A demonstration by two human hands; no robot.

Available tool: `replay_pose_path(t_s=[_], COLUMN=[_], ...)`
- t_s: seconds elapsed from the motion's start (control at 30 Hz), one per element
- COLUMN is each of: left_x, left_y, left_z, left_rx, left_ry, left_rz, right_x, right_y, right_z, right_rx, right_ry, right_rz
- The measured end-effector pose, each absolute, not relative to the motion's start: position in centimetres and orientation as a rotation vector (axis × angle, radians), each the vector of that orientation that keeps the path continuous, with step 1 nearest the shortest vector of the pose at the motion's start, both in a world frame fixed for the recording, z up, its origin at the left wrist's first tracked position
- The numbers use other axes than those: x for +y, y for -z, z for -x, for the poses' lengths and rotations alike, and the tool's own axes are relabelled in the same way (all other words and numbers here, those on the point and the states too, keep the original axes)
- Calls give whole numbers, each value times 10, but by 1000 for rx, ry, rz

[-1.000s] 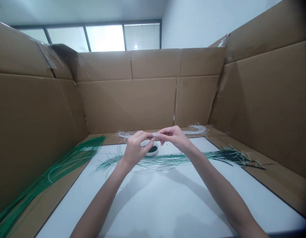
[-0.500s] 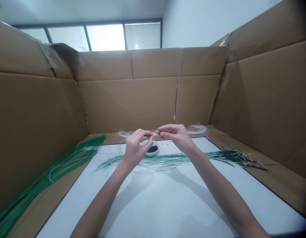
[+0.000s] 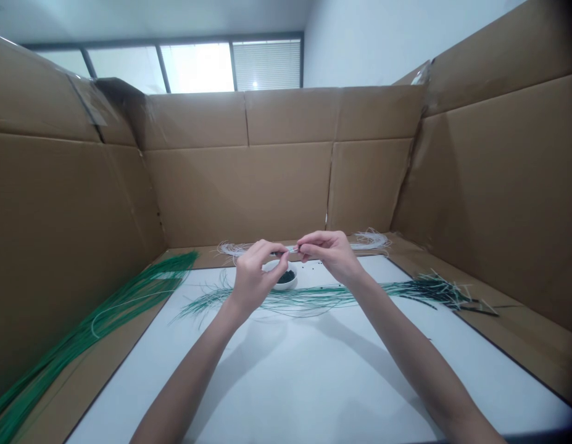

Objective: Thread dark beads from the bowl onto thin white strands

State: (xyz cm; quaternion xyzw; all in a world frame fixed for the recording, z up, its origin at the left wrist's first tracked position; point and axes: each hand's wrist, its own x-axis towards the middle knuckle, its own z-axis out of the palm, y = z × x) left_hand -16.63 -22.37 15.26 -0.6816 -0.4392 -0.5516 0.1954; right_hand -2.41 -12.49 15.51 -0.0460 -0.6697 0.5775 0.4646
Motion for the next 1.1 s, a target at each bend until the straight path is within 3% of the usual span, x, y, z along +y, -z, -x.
replay_pose_path(t_s=[0.57,1.1], left_x=[-228,-228], left_y=[-155,-155], left_z=[162,163], left_rx=[-1226,-1205], left_ry=[1535,1520], left_rz=[1890,1873], right_x=[-127,-128], right_y=[-155,-155], right_z=[25,25], right_rx=[-1539,-1600], right_ry=[-1641,-1573], right_rz=[126,65])
